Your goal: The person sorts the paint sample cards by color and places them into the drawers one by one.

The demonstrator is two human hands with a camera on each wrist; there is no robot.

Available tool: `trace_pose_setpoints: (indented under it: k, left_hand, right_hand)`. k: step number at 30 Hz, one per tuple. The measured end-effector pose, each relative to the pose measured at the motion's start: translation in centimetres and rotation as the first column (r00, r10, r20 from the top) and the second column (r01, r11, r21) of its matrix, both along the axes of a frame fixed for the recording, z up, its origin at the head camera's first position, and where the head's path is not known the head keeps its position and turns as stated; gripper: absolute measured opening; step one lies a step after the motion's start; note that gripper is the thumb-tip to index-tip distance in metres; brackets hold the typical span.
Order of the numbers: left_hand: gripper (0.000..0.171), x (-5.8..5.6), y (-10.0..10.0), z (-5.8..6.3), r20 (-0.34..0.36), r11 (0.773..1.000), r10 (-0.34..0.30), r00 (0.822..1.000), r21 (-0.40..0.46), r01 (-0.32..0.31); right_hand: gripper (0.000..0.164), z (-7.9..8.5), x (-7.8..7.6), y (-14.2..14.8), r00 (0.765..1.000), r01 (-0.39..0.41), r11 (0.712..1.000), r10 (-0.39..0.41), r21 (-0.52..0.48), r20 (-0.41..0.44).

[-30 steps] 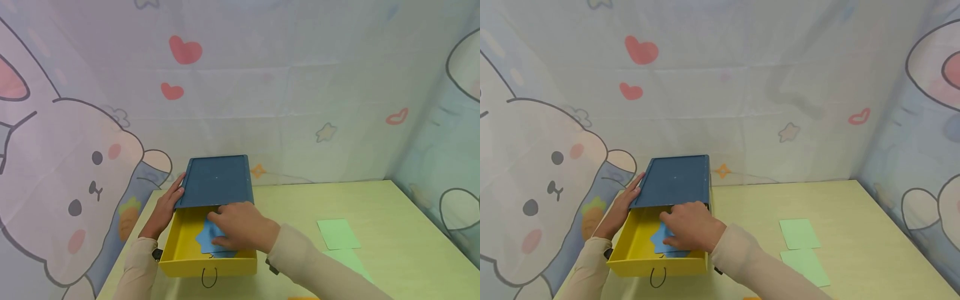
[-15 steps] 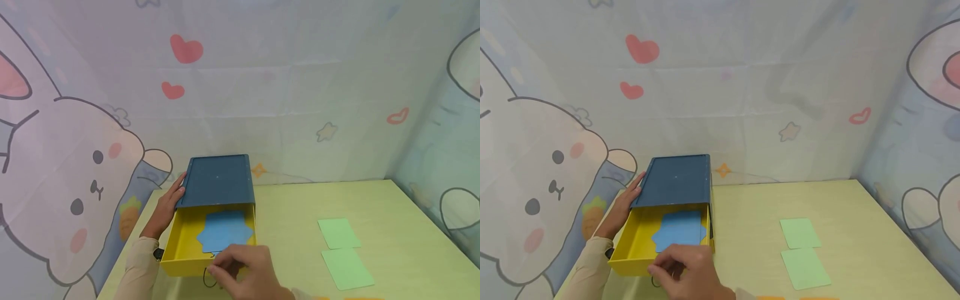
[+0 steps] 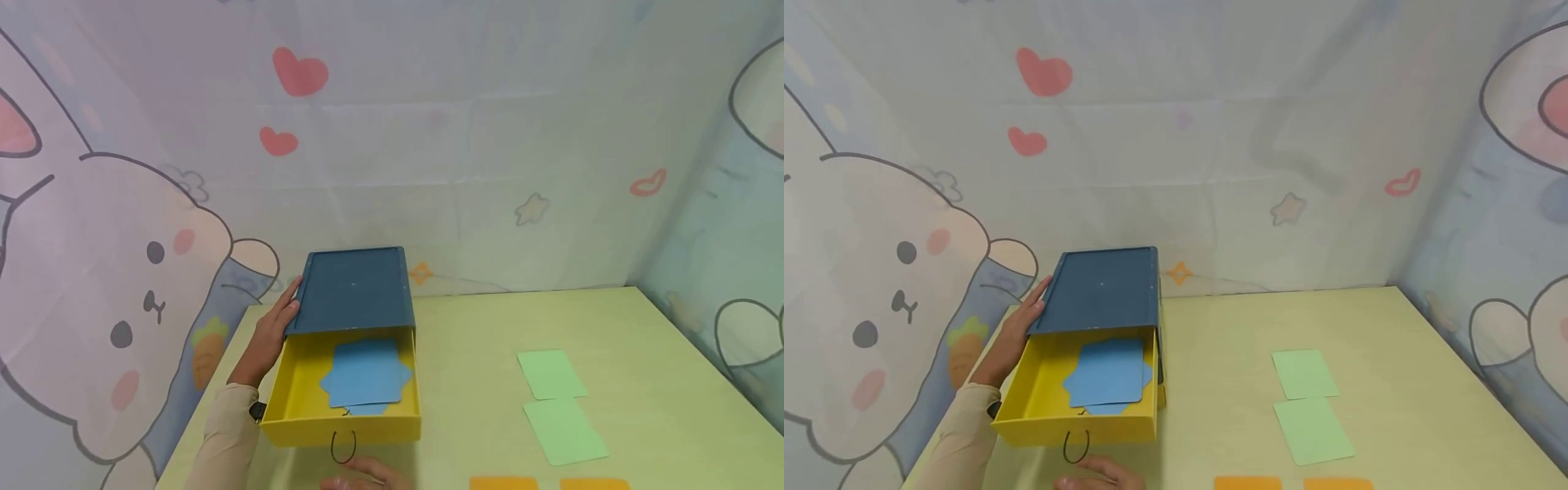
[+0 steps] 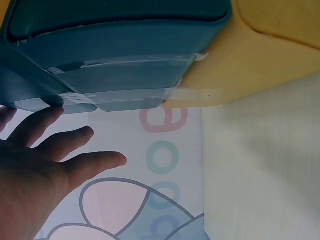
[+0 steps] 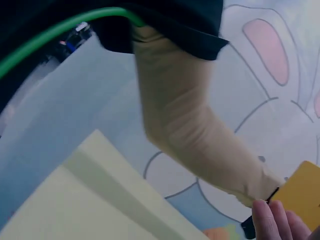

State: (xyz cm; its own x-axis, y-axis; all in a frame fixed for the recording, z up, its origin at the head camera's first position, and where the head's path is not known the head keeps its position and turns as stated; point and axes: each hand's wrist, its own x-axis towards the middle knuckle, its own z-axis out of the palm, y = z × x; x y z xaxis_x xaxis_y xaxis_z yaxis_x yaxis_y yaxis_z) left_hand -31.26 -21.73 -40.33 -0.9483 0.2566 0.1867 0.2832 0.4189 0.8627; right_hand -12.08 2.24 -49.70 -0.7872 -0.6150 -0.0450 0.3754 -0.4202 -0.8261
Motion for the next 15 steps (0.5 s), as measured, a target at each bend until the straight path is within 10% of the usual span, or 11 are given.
trace_pose_setpoints:
  k: [6, 15]
  left_hand:
    - [0.055, 0.0, -0.1, -0.1, 0.002, 1.0, 0.004, 1.0, 0.002, -0.004]
    - [0.053, -0.1, 0.2, 0.0, -0.003, 1.0, 0.012, 1.0, -0.001, -0.012]
  right_hand:
    - [0.058, 5.1, 0.5, -1.7, 0.939, 0.254, 0.933, -0.301, 0.254, 0.167]
    - [0.033, 7.0, 0.3, -2.1, 0.908, 0.37, 0.914, -0.394, 0.169, 0.142]
